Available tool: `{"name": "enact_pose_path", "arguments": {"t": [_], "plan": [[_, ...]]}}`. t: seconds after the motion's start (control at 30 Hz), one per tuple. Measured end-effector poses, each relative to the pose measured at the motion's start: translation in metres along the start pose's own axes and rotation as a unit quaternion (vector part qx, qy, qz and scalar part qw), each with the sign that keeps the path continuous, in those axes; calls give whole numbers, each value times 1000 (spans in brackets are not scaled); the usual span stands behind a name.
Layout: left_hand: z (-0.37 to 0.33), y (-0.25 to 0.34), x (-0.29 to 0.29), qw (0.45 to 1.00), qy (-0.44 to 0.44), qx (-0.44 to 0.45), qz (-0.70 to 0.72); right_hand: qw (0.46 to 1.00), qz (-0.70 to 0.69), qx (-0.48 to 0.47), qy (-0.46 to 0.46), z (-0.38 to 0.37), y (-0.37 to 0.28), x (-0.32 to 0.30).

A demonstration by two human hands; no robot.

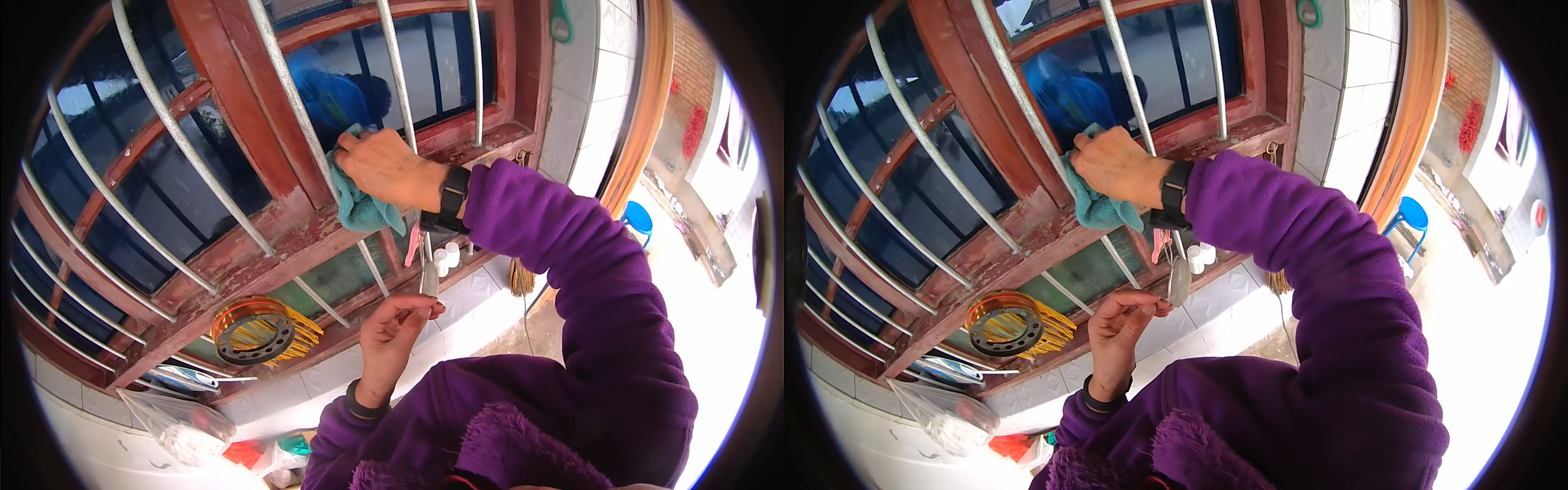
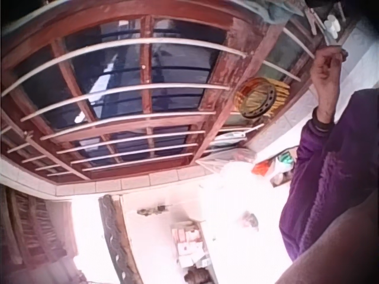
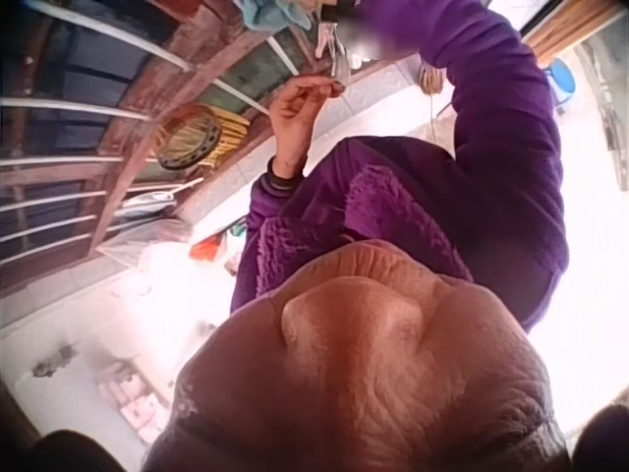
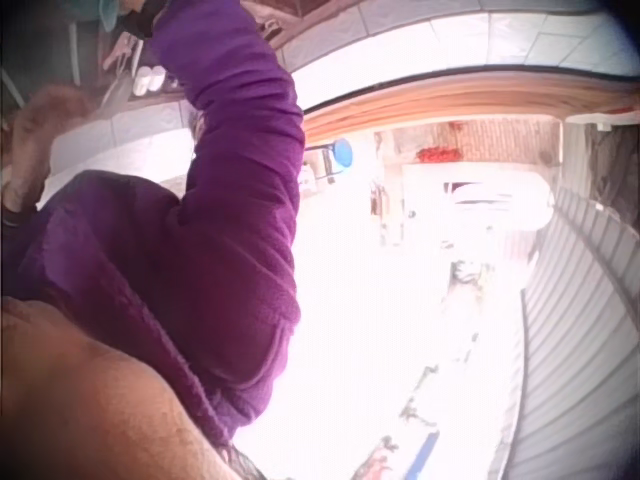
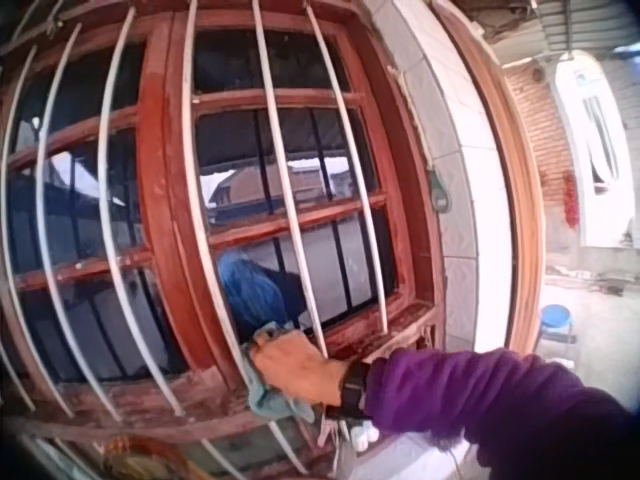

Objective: The person wipes a countertop and a metal kettle with a cloth, then moves to a window and wipes the glass and frame. The person handles oranges and a kettle on the counter before cleaning the window panes and bars.

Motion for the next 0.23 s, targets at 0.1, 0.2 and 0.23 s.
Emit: {"name": "enact_pose_path", "arguments": {"t": [0.1,0.2,0.23], "plan": [[1,4,-3,1000,12,7,6,975,179,-30,-131,-3,30,4],[0,1,-5,1000,23,0,8,934,323,-89,-124,0,26,-3],[2,-2,-6,1000,25,-10,5,933,321,-91,-132,3,22,-1]]}}
Point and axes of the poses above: each hand's wrist, its own z-axis away from the middle knuckle, its own x-axis out of the palm, y = z × x, the point moved 8 cm from there along -z, towards the middle knuckle, and after that the axes turned 5 degrees about z, right-handed, at the moved point
